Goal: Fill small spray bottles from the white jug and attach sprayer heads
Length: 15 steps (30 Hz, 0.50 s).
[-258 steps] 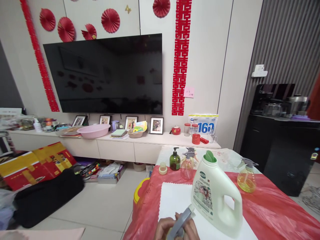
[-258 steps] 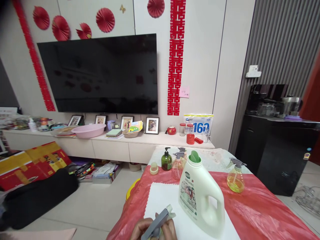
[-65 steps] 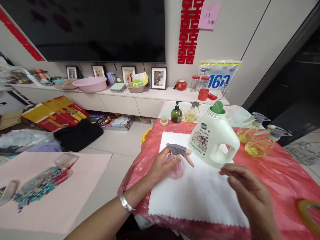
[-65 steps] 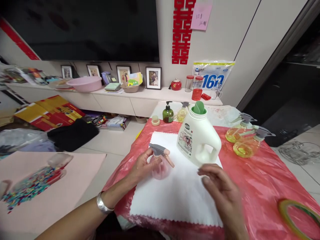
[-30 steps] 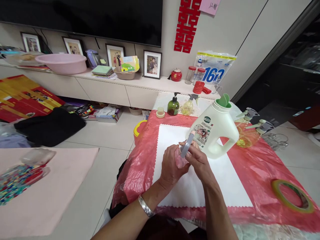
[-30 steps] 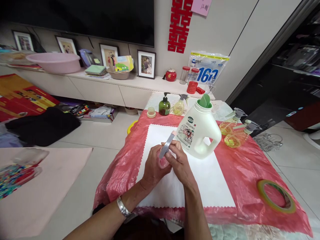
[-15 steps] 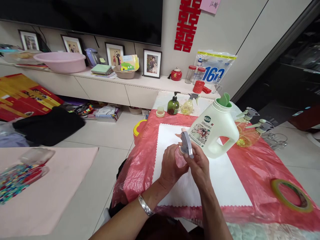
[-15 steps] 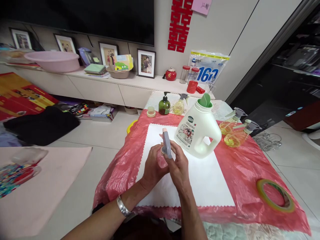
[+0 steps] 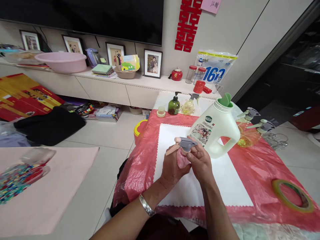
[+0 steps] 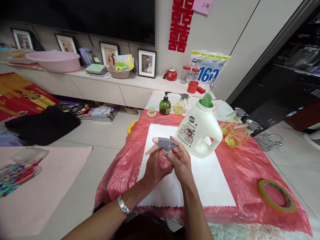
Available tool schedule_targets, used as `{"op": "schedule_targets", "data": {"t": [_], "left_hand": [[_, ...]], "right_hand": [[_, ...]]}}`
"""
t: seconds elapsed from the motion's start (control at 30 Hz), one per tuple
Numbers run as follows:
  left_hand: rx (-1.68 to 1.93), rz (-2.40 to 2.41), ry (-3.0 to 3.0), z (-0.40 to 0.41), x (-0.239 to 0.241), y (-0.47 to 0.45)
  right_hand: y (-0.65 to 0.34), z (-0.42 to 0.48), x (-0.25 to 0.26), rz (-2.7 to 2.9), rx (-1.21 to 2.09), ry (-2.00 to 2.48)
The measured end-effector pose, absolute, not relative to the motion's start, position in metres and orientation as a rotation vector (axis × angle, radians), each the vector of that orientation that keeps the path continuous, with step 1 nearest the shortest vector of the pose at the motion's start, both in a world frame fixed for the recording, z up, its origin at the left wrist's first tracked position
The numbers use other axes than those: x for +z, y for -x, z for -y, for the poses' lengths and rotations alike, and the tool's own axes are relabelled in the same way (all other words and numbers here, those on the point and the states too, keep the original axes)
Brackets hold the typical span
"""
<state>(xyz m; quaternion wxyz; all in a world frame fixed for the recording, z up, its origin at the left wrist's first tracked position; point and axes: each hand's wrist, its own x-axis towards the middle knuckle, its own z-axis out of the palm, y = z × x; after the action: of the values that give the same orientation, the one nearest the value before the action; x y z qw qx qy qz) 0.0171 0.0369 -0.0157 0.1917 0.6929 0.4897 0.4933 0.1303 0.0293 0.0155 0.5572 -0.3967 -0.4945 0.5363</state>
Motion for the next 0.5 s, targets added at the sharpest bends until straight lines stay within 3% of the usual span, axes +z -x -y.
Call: {"op": "schedule_targets", "data": {"t": [0.17, 0.4, 0.5], "left_hand": [[1.444, -1.400, -1.934, -0.039, -0.037, -0.016], [1.451, -1.352, -1.943, -0.038, -0.052, -0.009], [1.442, -1.360, -1.922, -0.038, -0.054, -0.009]], "right_hand": [[-0.123, -0.031, 0.036, 1.160, 1.119, 0.861], [-0.154, -0.010, 0.121, 1.070, 0.654, 0.821], [-0.185, 0.003, 0.131, 1.089, 0.670, 0.871]]}}
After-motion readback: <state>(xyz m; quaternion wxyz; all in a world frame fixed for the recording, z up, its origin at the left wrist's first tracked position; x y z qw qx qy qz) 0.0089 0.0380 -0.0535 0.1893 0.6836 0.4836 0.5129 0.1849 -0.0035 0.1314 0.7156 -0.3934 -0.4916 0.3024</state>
